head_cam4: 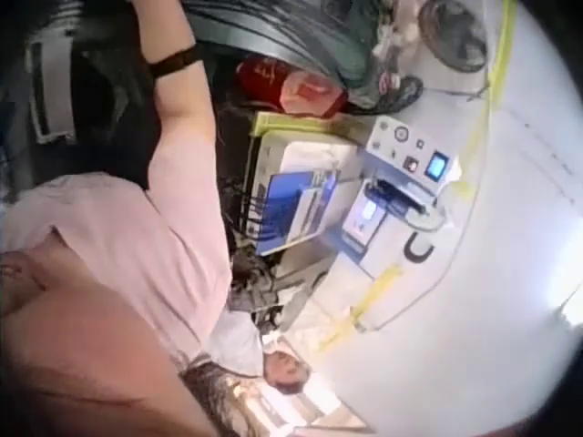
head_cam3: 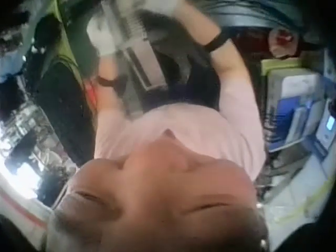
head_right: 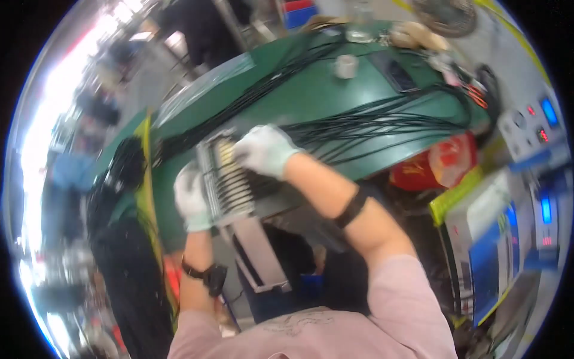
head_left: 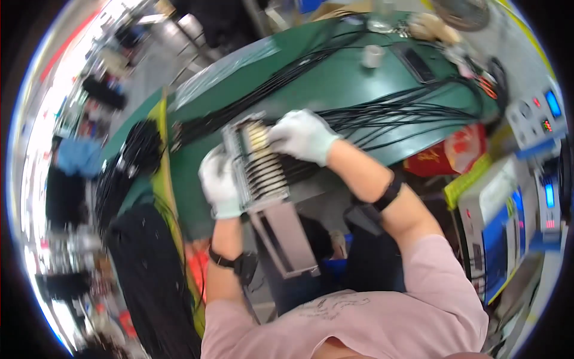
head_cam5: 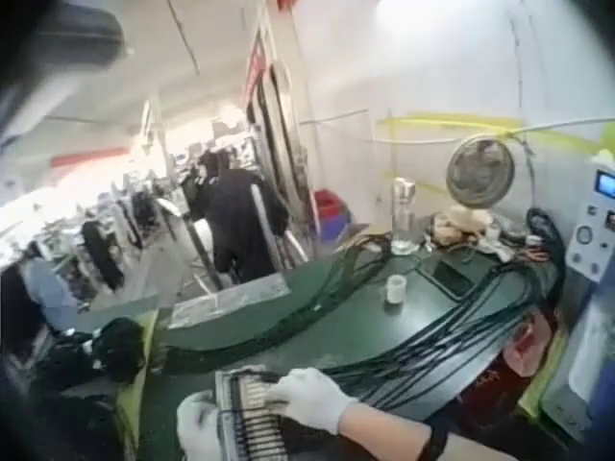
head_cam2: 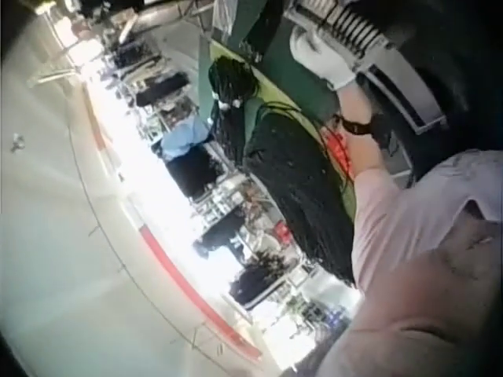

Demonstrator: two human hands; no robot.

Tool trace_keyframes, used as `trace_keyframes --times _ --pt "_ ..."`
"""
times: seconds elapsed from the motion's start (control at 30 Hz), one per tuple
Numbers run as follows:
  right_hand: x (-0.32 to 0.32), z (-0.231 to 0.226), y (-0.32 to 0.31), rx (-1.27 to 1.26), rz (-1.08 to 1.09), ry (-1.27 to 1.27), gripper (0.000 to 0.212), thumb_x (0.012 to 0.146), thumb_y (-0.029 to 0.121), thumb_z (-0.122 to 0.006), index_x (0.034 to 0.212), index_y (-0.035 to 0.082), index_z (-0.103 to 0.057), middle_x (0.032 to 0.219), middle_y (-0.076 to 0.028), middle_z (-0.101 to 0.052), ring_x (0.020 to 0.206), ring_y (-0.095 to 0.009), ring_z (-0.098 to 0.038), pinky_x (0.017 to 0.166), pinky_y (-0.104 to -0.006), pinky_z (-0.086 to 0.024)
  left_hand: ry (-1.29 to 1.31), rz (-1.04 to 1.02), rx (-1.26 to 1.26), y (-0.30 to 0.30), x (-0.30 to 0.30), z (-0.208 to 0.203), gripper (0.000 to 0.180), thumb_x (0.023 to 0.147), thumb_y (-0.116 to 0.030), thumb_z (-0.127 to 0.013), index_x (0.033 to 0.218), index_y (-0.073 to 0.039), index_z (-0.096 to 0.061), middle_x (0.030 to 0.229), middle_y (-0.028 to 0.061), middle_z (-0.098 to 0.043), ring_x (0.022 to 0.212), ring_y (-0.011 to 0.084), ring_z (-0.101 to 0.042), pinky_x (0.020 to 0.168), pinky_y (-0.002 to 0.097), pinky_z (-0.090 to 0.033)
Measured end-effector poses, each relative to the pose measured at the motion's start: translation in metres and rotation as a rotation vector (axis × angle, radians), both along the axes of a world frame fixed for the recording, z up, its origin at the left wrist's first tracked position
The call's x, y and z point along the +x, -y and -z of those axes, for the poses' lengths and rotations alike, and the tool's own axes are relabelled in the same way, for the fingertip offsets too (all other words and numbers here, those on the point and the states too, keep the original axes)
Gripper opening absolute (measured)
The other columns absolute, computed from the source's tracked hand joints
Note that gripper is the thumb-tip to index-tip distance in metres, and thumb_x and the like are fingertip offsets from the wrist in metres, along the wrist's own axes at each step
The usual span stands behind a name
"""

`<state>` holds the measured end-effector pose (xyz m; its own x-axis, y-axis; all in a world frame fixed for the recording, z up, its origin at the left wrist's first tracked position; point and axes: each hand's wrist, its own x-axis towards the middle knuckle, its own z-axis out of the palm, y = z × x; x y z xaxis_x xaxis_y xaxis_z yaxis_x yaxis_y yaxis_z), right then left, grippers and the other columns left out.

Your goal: Organizing and inserting black electrical cables into a metal assembly fixture at a factory workstation.

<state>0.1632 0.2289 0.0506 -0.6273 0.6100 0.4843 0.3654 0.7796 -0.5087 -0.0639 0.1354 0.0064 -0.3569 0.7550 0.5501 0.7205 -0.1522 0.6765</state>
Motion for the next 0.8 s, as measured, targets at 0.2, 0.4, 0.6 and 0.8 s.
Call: trace_keyframes --times 0.2,0.4,0.6,0.8 --pt "-0.008 -0.005 0.000 0.087 0.036 0.097 0.009 0.071 0.020 -0.071 0.078 0.015 -0.069 0.077 -0.003 -0.065 0.084 -0.026 -0.059 0.078 -0.0373 -0.047 0.157 -0.073 -0.027 0.006 -0.004 -0.005 0.018 0.091 -0.017 -0.060 0.098 -0.002 -0.067 0.104 0.0124 -0.067 0.102 0.0282 -0.060 0.092 0.0368 -0.045" --pt "-0.009 0.002 -0.001 0.219 0.137 0.189 0.009 0.071 0.019 -0.073 0.078 0.017 -0.068 0.077 0.000 -0.063 0.086 -0.024 -0.058 0.078 -0.0377 -0.046 0.045 -0.090 -0.081 0.009 0.004 -0.011 0.020 0.093 -0.018 -0.057 0.101 -0.003 -0.067 0.104 0.0125 -0.067 0.101 0.0271 -0.061 0.092 0.0359 -0.045" --pt "-0.010 -0.002 0.001 0.251 0.199 0.259 0.010 0.071 0.020 -0.073 0.079 0.018 -0.068 0.077 0.000 -0.062 0.088 -0.024 -0.058 0.078 -0.0374 -0.045 0.033 -0.075 -0.095 0.006 0.005 -0.012 0.017 0.091 -0.018 -0.057 0.096 -0.005 -0.068 0.100 0.0122 -0.067 0.097 0.0297 -0.061 0.088 0.0391 -0.047" --pt "-0.011 -0.003 0.004 0.190 0.167 0.254 0.010 0.072 0.020 -0.073 0.080 0.018 -0.068 0.079 0.000 -0.063 0.090 -0.023 -0.058 0.079 -0.0372 -0.045 -0.073 0.026 -0.104 0.005 0.011 -0.021 0.020 0.087 -0.025 -0.062 0.102 -0.014 -0.070 0.116 0.0169 -0.062 0.109 0.0354 -0.056 0.094 0.0431 -0.044"
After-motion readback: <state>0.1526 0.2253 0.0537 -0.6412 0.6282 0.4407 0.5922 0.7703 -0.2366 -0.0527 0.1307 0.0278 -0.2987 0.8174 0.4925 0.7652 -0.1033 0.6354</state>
